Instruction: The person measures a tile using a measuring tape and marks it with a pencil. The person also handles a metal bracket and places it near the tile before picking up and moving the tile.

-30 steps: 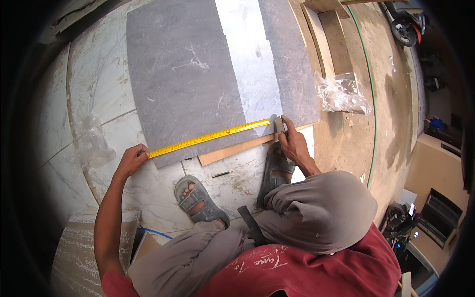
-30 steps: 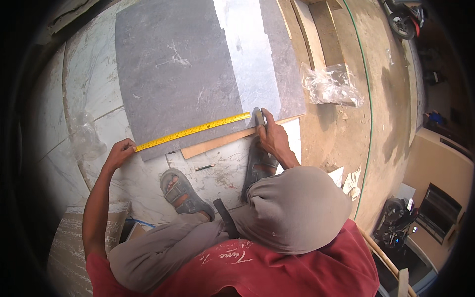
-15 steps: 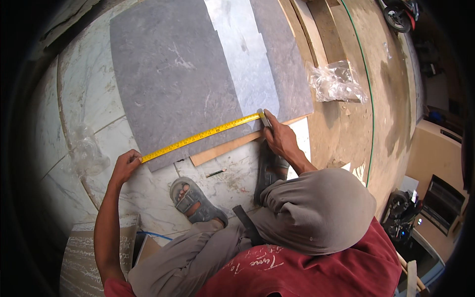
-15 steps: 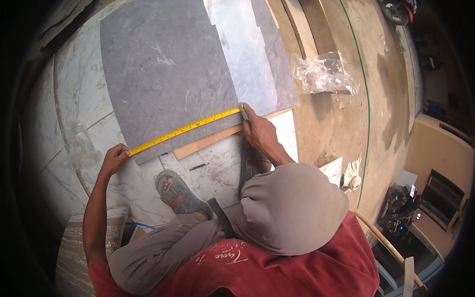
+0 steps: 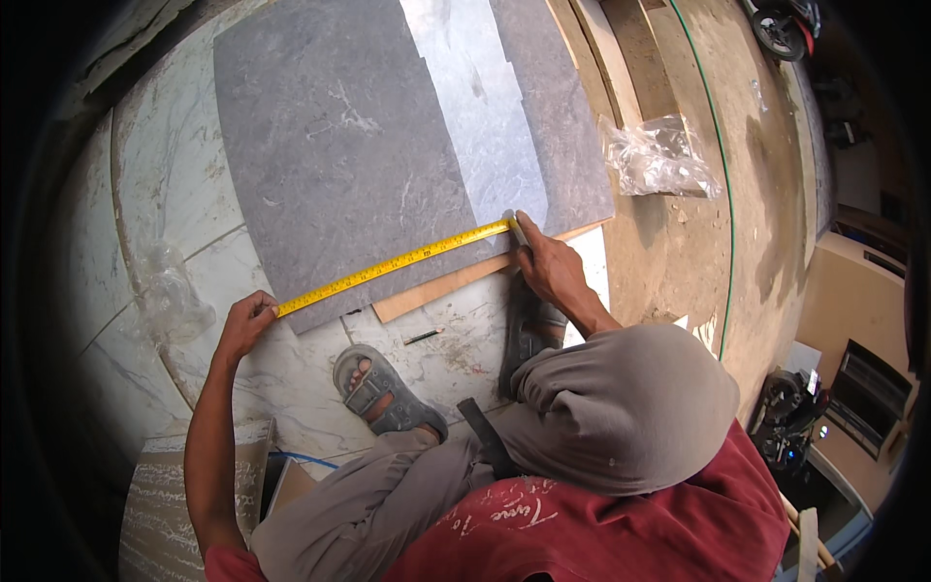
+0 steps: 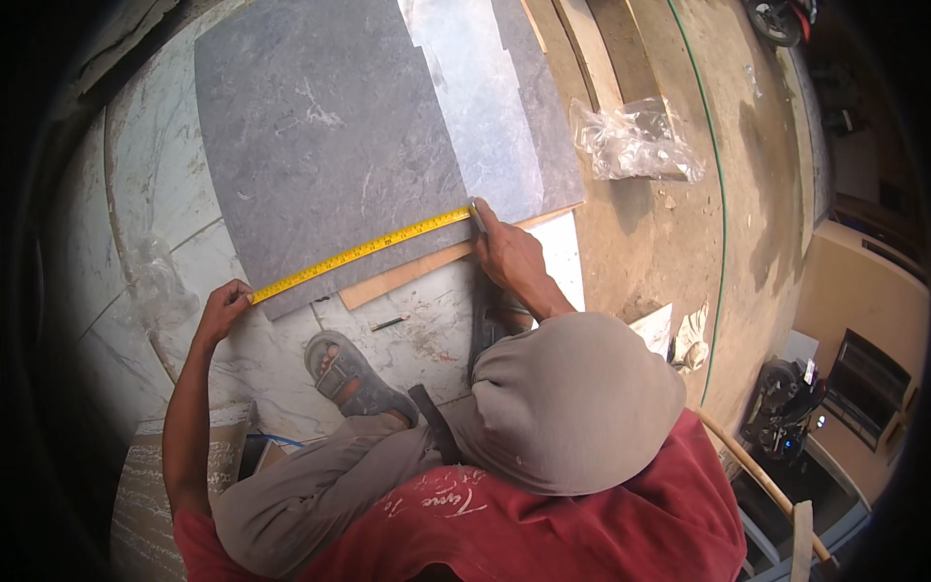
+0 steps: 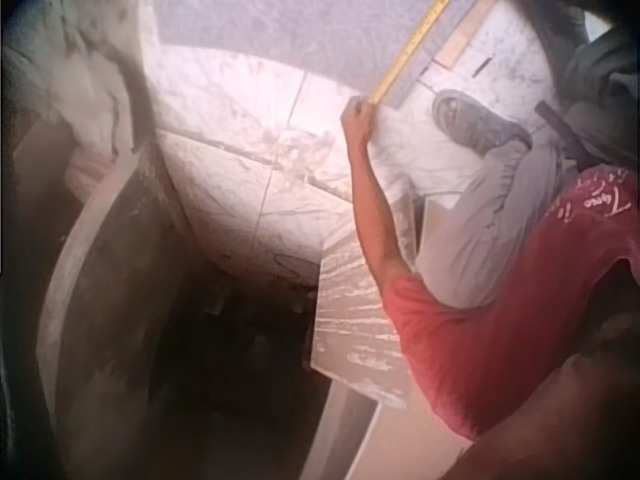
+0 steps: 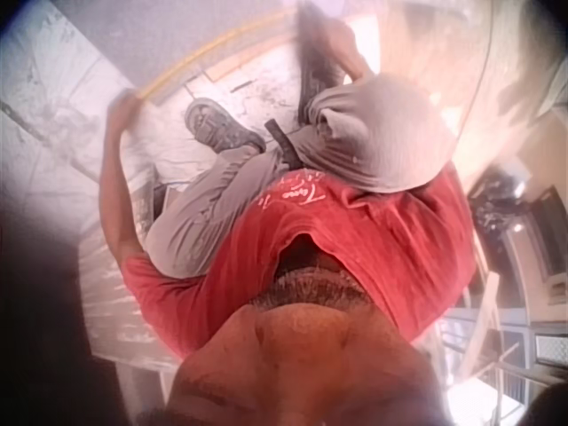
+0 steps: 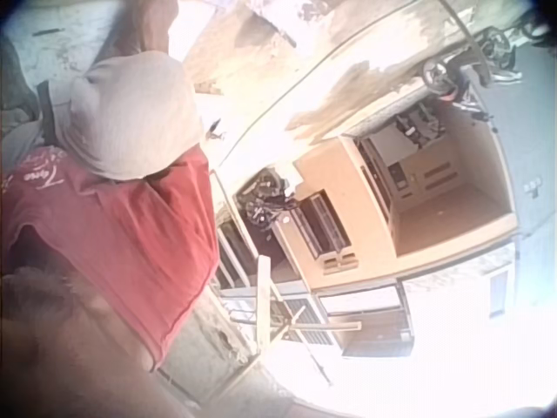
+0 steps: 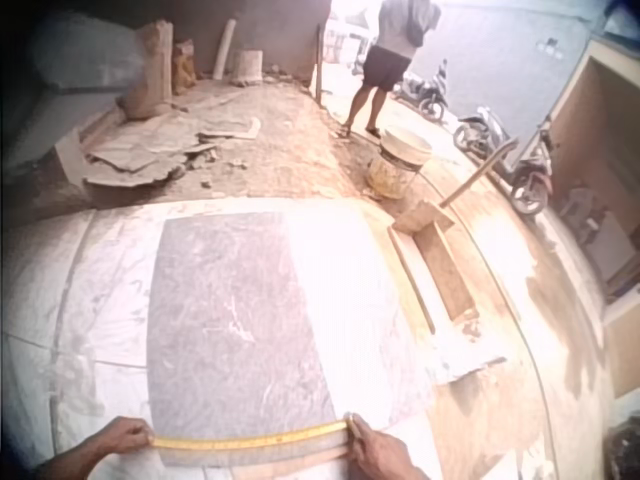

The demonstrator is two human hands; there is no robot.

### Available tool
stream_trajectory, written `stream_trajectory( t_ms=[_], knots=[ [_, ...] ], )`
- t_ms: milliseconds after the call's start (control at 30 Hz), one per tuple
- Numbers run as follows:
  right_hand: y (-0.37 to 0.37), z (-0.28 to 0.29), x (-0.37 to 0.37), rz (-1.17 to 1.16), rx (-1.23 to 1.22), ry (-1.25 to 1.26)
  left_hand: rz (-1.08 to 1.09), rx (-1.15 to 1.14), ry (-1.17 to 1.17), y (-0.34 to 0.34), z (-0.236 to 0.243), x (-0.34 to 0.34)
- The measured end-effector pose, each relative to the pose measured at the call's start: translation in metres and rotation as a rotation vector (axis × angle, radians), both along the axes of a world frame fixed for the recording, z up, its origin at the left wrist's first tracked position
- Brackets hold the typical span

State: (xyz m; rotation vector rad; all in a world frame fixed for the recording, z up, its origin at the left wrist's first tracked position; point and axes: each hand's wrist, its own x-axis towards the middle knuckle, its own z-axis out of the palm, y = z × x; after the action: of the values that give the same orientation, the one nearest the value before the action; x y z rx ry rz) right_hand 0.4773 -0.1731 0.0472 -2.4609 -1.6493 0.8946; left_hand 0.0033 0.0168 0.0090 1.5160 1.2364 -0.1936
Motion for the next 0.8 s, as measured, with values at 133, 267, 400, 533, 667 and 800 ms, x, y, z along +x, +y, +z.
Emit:
stream_trajectory(
  t_ms=[133,267,400,533,667,800],
  knots=[
    [-0.003,0.001,-0.003,0.067,0.055,-0.027,0.009,0.002,-0.006,-0.001,0.0,-0.001],
    [-0.004,0.001,-0.005,0.082,0.045,-0.06,-0.001,0.008,-0.008,0.001,0.0,0.001],
    [-0.005,-0.004,-0.007,0.098,0.083,-0.065,0.0,0.008,0.01,0.0,0.006,0.002],
    [-0.006,-0.004,-0.008,0.057,0.059,-0.043,0.009,0.0,-0.005,0.001,0.0,0.001],
    [-0.004,-0.003,-0.011,0.026,0.002,-0.036,0.024,-0.011,-0.005,0.0,-0.002,-0.001],
    [-0.008,-0.009,-0.011,0.012,0.047,-0.025,0.031,-0.024,-0.032,0.0,-0.006,-0.004]
  ],
)
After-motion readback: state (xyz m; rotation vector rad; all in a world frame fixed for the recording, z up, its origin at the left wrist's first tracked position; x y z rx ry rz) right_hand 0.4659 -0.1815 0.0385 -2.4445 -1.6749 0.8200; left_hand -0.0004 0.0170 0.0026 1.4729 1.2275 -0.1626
